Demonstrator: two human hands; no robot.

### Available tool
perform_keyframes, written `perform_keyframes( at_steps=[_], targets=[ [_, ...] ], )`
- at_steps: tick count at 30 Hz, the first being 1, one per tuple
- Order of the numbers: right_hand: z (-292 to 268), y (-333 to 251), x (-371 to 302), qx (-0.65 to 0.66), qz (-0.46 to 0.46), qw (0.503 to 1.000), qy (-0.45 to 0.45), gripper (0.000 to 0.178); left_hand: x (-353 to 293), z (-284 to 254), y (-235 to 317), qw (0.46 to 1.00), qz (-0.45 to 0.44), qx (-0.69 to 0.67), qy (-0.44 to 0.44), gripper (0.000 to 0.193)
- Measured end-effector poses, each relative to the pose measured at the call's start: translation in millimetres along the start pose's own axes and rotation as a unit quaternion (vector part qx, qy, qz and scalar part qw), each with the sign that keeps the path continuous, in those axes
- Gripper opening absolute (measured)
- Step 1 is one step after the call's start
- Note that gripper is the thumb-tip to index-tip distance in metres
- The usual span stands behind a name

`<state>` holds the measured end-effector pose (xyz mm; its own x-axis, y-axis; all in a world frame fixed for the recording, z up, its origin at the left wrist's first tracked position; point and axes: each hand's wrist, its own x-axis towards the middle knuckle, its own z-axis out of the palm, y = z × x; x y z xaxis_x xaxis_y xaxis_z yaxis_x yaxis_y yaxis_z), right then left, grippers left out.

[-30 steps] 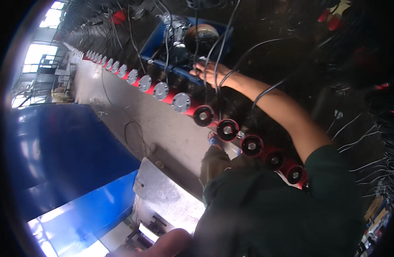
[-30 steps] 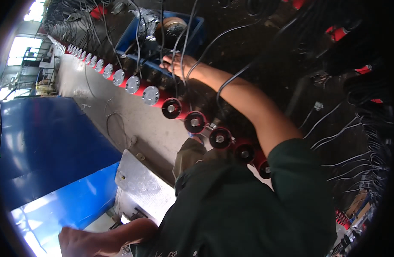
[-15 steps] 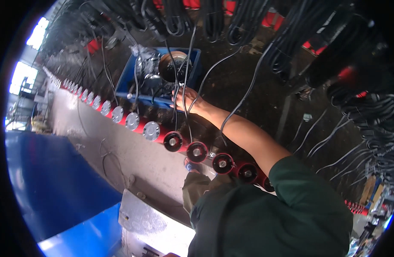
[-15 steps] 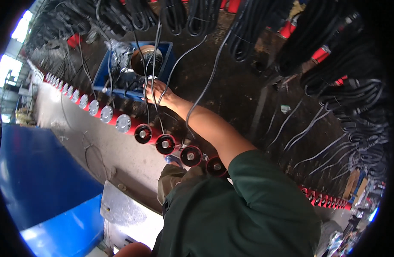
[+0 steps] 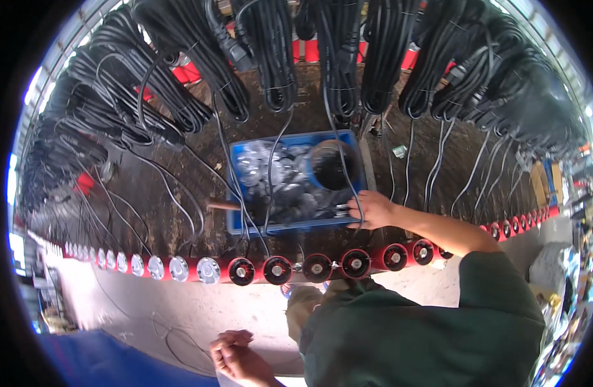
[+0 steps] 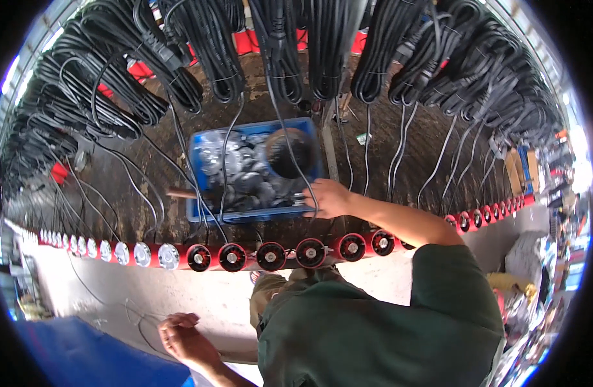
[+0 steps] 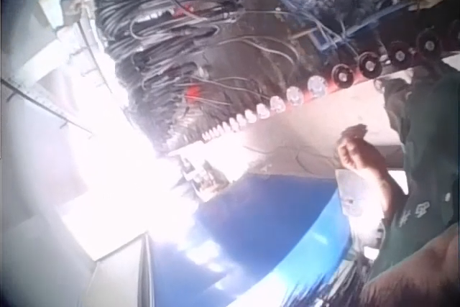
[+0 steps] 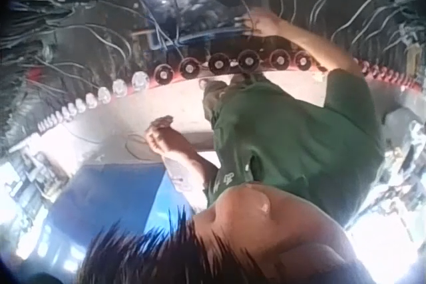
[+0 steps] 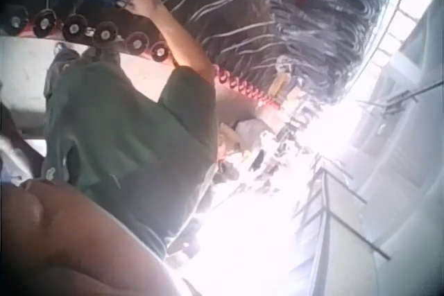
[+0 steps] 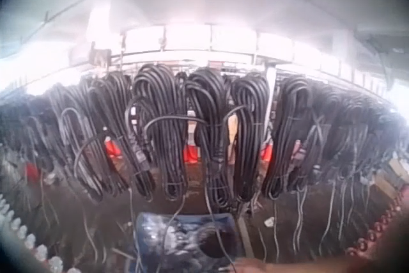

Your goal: The person assembles electronic components by taking circular parts from a blue bin, fitting them onto red cylindrical units on a production line, and securing them with a hammer and a handheld press tool.

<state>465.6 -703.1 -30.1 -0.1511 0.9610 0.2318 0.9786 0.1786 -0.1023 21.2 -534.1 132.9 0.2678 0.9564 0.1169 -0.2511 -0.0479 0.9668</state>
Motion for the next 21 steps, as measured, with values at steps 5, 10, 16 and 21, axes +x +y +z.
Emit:
perform_keyframes(
  at_steps=[5,10,16,21],
  targets=[
    [-85.4,-24.2,-58.5,-0.004,0.212,0.973,-0.092,0.036,21.4,2.2,-11.0,0.992,-0.059,0.013,-0.113,0.02],
    [-90.1,-146.9,10.9,0.555,0.477,0.501,0.462,0.049,50.0,69.7,18.0,0.971,0.188,0.024,-0.148,0.023],
    [-136.6,-243.0,170.5,0.688,0.405,0.377,0.47,0.049,98.8,154.7,-98.7,0.846,0.298,0.148,-0.418,0.04],
    [-106.3,-240.6,128.9,0.026,0.138,0.94,0.312,0.069,53.2,122.8,-167.3,0.846,-0.094,-0.002,-0.525,0.05]
  ],
)
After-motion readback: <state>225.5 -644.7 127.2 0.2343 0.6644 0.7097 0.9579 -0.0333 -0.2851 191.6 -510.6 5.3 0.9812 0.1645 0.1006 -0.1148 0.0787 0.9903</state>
